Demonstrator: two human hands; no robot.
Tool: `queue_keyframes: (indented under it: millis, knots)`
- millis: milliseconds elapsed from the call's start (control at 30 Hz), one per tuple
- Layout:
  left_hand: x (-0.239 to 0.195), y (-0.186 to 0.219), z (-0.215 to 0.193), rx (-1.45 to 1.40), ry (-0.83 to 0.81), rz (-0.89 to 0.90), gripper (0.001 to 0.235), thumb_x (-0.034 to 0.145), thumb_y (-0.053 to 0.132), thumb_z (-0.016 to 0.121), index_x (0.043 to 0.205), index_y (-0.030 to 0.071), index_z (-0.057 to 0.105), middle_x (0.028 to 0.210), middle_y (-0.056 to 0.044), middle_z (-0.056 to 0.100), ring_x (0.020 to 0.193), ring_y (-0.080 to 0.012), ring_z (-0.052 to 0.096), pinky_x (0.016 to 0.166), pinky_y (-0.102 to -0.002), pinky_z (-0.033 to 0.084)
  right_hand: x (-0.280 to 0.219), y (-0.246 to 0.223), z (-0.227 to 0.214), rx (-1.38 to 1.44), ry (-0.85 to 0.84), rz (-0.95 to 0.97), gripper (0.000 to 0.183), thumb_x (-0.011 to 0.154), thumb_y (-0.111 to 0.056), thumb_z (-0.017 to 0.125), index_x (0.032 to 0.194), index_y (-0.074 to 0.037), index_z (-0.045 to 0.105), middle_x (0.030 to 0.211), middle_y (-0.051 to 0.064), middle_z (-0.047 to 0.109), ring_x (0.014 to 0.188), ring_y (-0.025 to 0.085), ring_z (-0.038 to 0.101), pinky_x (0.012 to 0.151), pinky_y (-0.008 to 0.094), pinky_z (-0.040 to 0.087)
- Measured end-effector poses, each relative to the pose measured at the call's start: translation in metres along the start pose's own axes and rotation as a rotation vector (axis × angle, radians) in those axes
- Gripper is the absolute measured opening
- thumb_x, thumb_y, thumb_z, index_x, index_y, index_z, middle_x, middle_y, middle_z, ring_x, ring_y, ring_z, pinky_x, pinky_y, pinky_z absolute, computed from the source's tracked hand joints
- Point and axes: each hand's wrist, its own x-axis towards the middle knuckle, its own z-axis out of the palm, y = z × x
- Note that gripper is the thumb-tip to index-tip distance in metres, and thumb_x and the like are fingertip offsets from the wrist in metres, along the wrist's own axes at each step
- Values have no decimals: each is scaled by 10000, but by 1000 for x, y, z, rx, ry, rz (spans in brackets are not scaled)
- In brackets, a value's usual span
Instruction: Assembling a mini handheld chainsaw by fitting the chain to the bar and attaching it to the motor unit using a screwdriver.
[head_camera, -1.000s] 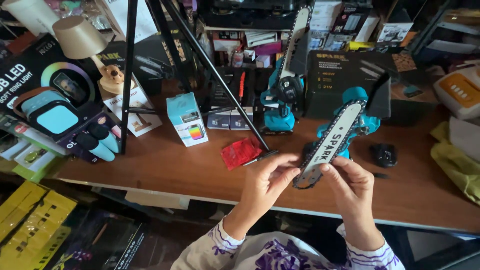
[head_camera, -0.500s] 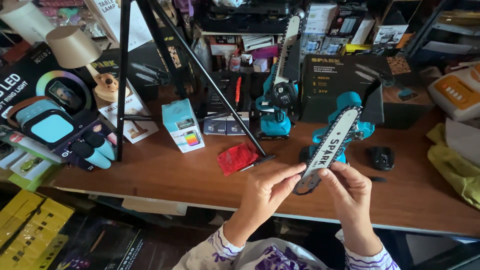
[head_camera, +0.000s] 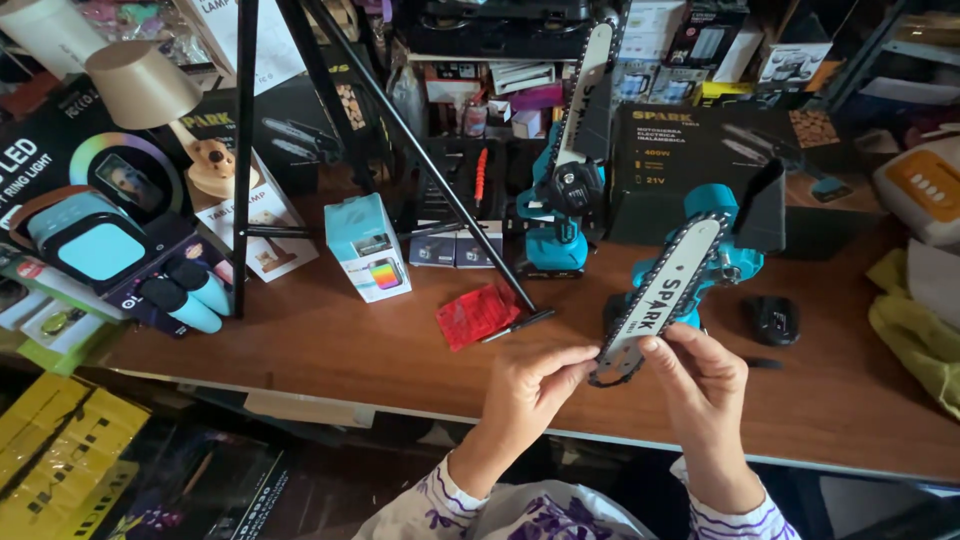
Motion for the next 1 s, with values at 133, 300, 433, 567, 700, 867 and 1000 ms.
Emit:
queue_keyframes:
  millis: [133, 300, 433, 567, 700, 867, 1000]
  knots:
    - [-2, -5, 1, 15, -26, -19, 206, 891, -51, 775, 1083, 16, 739, 1029, -136, 788, 901, -265, 792, 808, -337, 633, -2, 2, -1, -56, 21, 18, 260, 908, 17, 725, 1151, -66, 687, 1134, 118, 737, 1050, 148, 705, 971, 307, 637]
    - [-1, -1, 5, 13, -15, -45, 167, 901, -19, 762, 1060, 14, 720, 1037, -149, 783, 909, -267, 791, 808, -334, 628, -2, 10, -6, -126, 41, -10, 267, 891, 21, 746, 1138, -62, 686, 1121, 127, 749, 1034, 142, 712, 951, 285, 635]
    - [0, 1, 7, 27, -16, -54, 153, 929, 115, 764, 1051, 27, 736, 1019, -121, 794, 874, -245, 794, 787, -326, 605, -1, 14, -11, -166, 37, -17, 241, 900, 1, 751, 1129, -43, 689, 1086, 100, 756, 973, 96, 689, 874, 233, 615]
    - [0, 1, 9, -20, -16, -81, 128, 902, 50, 792, 1005, 42, 716, 958, -106, 792, 813, -195, 774, 717, -287, 613, -4, 13, -13, -125, 16, -21, 262, 892, 22, 747, 1138, -47, 685, 1097, 119, 754, 996, 131, 716, 891, 261, 641]
    - [2, 8, 10, -41, -51, -93, 153, 901, 29, 783, 1040, 20, 721, 1024, -112, 792, 861, -203, 784, 781, -295, 631, -7, 9, -16, -214, 13, -37, 255, 889, -13, 765, 1131, -42, 693, 1059, 97, 760, 947, 84, 681, 827, 225, 620]
    - [-6, 9, 17, -98, -80, -181, 194, 911, 35, 770, 1094, 32, 704, 952, -96, 789, 770, -152, 767, 706, -256, 645, -11, 22, -29, -262, 17, -54, 237, 874, -25, 783, 1094, -9, 693, 1019, 83, 752, 924, 63, 641, 800, 216, 609]
    - [-7, 3, 24, -148, -105, -222, 156, 903, 17, 758, 1051, 33, 712, 917, -92, 784, 745, -142, 764, 705, -254, 658, -9, 4, -26, -323, -29, -92, 171, 883, -32, 777, 1030, -13, 691, 926, 44, 730, 825, 40, 606, 685, 190, 563]
